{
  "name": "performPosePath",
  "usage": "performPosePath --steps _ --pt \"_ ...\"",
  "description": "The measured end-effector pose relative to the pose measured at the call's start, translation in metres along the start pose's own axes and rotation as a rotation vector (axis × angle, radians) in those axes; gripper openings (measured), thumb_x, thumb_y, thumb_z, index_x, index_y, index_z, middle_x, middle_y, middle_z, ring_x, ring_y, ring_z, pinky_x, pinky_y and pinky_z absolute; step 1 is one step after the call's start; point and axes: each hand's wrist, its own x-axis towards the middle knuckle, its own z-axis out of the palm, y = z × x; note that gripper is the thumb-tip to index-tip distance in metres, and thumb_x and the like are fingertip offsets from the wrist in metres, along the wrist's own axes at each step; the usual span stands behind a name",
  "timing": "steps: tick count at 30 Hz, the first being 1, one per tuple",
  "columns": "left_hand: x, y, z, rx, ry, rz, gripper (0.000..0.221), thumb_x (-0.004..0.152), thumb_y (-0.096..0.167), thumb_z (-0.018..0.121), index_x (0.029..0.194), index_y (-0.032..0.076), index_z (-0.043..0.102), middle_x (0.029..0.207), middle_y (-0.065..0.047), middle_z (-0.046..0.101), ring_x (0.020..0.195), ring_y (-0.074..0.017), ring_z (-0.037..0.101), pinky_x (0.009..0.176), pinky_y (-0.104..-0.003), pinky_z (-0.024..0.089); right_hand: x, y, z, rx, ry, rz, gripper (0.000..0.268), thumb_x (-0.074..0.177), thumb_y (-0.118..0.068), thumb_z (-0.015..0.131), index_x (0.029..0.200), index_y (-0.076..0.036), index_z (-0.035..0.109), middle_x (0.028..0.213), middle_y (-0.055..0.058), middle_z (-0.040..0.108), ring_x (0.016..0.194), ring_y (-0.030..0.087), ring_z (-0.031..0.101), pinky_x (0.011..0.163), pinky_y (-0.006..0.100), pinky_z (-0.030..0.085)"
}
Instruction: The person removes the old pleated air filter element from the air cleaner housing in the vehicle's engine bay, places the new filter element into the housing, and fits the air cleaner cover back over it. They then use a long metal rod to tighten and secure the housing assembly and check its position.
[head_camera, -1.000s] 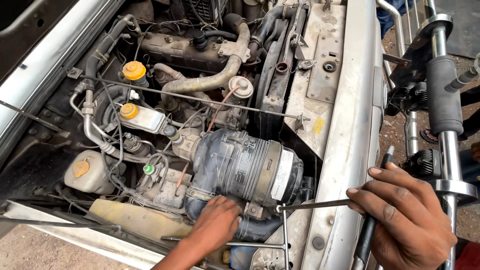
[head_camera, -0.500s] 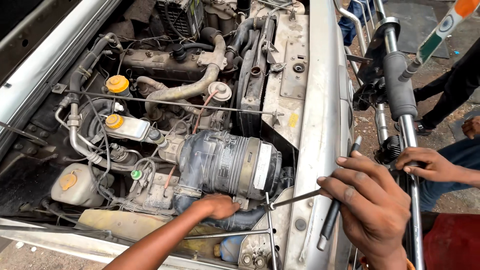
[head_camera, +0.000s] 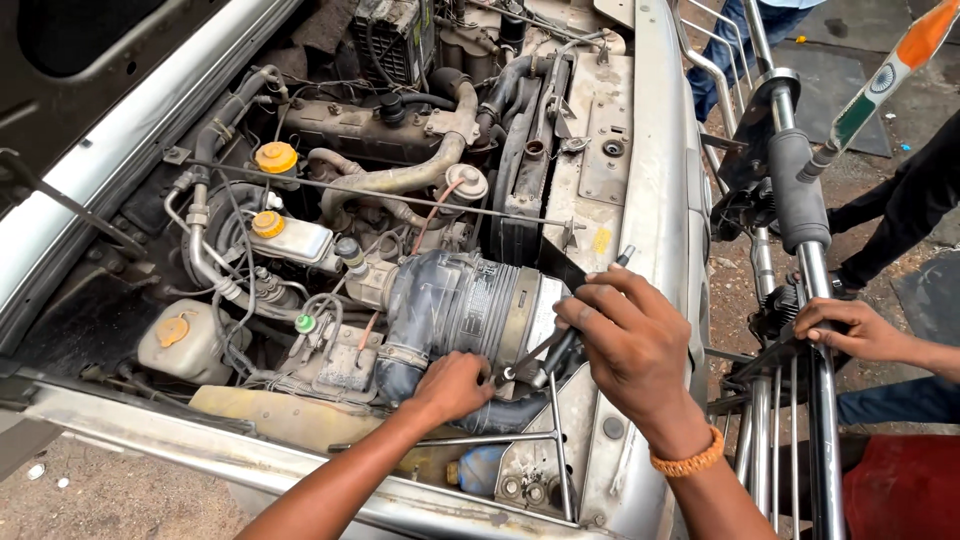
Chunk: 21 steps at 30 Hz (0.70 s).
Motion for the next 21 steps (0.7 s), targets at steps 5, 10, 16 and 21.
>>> performPosePath --steps 5,10,16,21 --pt "-0.016 0.010 -0.001 -0.057 0.110 0.070 0.037 0.079 0.033 0.080 0.099 0.003 0.074 0.086 -0.025 0.073 0.091 -0.0408 0.071 0.088 -0.048 0.054 0.009 -0.013 0.014 -0.034 -0.027 -0.067 0.017 0.075 -0.003 0.072 0.090 -0.011 0.072 0.091 0.002 0.069 0.096 0.024 0.068 0.073 0.037 0.054" --pt "0.001 -0.003 0.043 0.009 0.240 0.142 0.035 0.083 0.036 0.080 0.092 0.003 0.073 0.087 -0.022 0.072 0.087 -0.0419 0.070 0.081 -0.051 0.054 0.025 -0.019 0.019 -0.078 -0.164 -0.066 0.021 0.075 -0.003 0.071 0.094 -0.012 0.074 0.091 0.001 0.070 0.090 0.024 0.065 0.069 0.038 0.053" --pt "0.002 0.001 0.048 0.072 0.339 0.212 0.033 0.084 0.033 0.079 0.091 0.002 0.070 0.089 -0.022 0.072 0.086 -0.0420 0.070 0.079 -0.051 0.055 0.042 -0.017 0.025 -0.162 -0.310 -0.111 0.014 0.081 -0.011 0.073 0.094 -0.008 0.069 0.088 0.005 0.064 0.089 0.028 0.063 0.072 0.040 0.053" --pt "-0.004 0.005 0.037 0.002 0.316 0.132 0.032 0.081 0.029 0.080 0.093 0.001 0.074 0.092 -0.024 0.073 0.090 -0.0414 0.071 0.086 -0.049 0.056 0.049 -0.023 0.022 -0.110 -0.404 -0.144 0.019 0.085 -0.021 0.073 0.094 -0.006 0.067 0.092 0.007 0.062 0.089 0.028 0.064 0.071 0.042 0.053"
